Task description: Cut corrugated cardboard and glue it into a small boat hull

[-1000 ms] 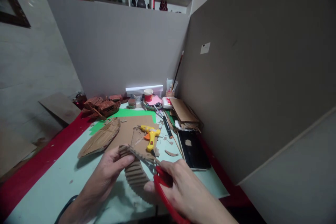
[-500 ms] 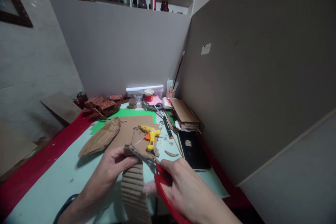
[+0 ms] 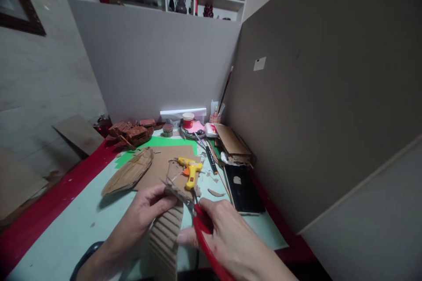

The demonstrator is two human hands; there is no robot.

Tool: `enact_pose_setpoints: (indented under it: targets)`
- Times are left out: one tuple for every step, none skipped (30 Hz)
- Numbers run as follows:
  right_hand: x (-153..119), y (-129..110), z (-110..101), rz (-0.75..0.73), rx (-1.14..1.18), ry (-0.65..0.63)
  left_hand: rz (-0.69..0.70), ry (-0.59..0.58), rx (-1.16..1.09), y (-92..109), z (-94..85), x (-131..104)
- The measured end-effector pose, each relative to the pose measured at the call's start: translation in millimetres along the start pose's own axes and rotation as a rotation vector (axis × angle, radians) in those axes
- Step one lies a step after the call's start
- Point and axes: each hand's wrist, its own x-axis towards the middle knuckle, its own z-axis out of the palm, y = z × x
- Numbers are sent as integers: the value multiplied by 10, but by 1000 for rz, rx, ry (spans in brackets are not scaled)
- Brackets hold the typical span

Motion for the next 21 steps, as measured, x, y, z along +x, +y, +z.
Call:
enact_pose_setpoints:
  targets:
    - [6,0,4,2,-6,1,-2,-5,22,16,-10,-2]
    - [14,0,7,2,-19,8,-12,-10,27,30,-23,-6]
    - [23,1,7,-1,-32,15,-29,-20,21,42,-39,-12]
    - [32,2,5,-6,-41,19,-44,-36,14,53,-56,-17]
    - [38,3,0,-13,-43,15,-56,-55,1,61,-73,-22]
    - [42,5,-8,-22,-33,1,-67,-73,-19,68,-88,-25]
    - [42,7,-18,-31,-16,-16,-79,-88,-41,73,-99,-26]
    - [39,7,-30,-41,2,-32,-90,-98,-59,77,-106,-24]
    - [33,6,-41,-53,17,-47,-100,-99,-73,81,-106,-21]
    - [25,3,-50,-64,27,-49,-109,-96,-80,85,-101,-16]
    - [16,-3,-55,-71,35,-44,-114,-92,-72,89,-89,-10]
    - [8,-11,-54,-68,42,-31,-113,-89,-45,94,-72,-5]
    - [2,-18,-48,-62,48,-17,-107,-89,-2,100,-53,0]
    - [-3,-22,-37,-56,52,-2,-100,-91,45,107,-33,2]
    - [-6,-18,-22,-51,51,16,-97,-99,86,114,-15,2]
    - [-7,-3,-5,-49,47,33,-103,-113,117,121,-2,1]
    - [-8,29,13,-53,48,43,-116,-138,133,127,6,-2]
    - [-11,79,29,-64,61,51,-134,-174,137,130,8,-6]
    - [-16,147,42,-79,88,56,-152,-225,132,131,4,-8]
    - [-25,229,51,-88,132,60,-170,-280,116,129,-5,-8]
    - [-39,318,54,-87,199,69,-186,-327,92,125,-14,-4]
